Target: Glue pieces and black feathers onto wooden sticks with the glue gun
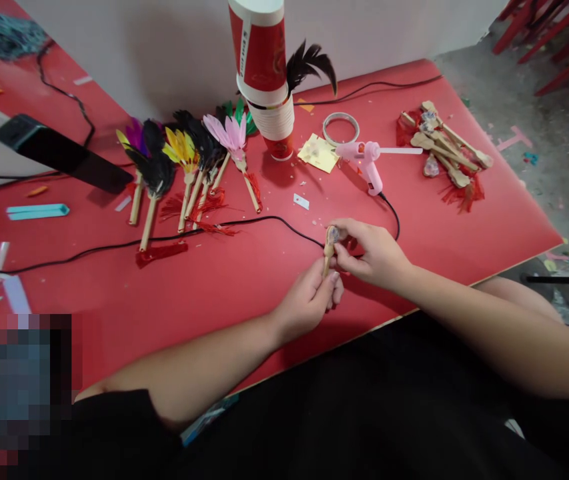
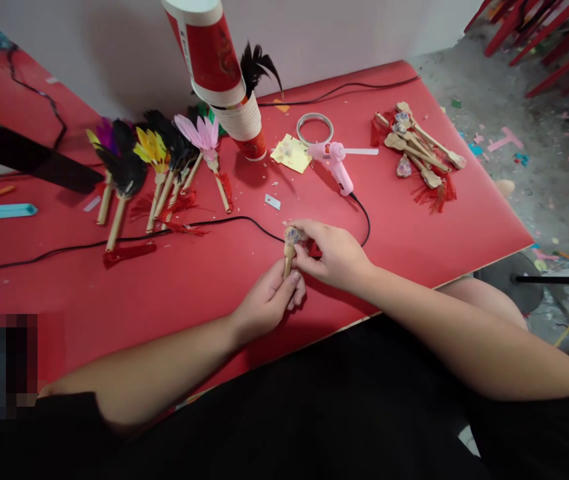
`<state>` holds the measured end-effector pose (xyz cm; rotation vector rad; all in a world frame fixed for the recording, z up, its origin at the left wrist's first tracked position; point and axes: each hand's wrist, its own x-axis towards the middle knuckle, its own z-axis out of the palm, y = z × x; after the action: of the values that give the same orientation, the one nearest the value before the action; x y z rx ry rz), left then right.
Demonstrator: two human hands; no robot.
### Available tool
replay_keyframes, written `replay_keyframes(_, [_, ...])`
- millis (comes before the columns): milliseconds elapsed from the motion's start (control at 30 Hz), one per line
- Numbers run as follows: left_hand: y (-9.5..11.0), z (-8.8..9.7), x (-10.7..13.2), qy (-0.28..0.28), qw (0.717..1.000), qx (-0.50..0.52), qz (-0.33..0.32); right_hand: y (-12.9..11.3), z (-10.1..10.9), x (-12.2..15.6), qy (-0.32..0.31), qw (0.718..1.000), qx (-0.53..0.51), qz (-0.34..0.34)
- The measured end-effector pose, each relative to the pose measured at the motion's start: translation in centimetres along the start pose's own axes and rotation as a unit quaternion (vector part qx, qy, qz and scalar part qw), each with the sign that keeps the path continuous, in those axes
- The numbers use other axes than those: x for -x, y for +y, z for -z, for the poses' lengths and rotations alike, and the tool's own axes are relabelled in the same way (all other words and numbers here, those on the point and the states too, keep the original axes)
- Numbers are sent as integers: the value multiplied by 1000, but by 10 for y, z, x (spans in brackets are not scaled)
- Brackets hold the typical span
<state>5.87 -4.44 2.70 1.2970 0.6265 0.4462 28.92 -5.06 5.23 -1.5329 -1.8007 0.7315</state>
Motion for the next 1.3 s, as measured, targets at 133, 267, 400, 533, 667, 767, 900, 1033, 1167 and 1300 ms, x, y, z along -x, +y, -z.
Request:
replay_keyframes(133, [4,1,-2,-3,1000,-9,-1,-7,0,-3,-45,994,76,-57])
replay_keyframes(267, [4,1,-3,-2,1000,10,4,-13,1,-5,-63,985,140,-73])
replay_keyframes(400, [2,1,-2,-4,1000,30,7,-11,3,-4,-78,989,115,-47])
replay_keyframes(533, [2,3,0,-5,998,54,14,-4,9,1,-79,993,83,-23])
replay_keyframes(667, [2,4,0,-24,997,68,19,3,15,4,-59,997,51,5])
replay_keyframes(767, [2,4,-1,-34,997,73,15,6,16,3,-34,999,9,32])
replay_keyframes(900, [3,3,-1,-35,996,78,29,5,17,0,33,997,-34,52])
replay_keyframes(1033, [4,2,-1,-44,994,92,34,1,24,1,86,994,-20,61])
replay_keyframes(1167, [4,2,0,-46,994,89,39,3,27,2,87,992,20,87])
replay_keyframes(1300, [5,2,1,-41,994,93,44,6,29,3,90,987,48,122])
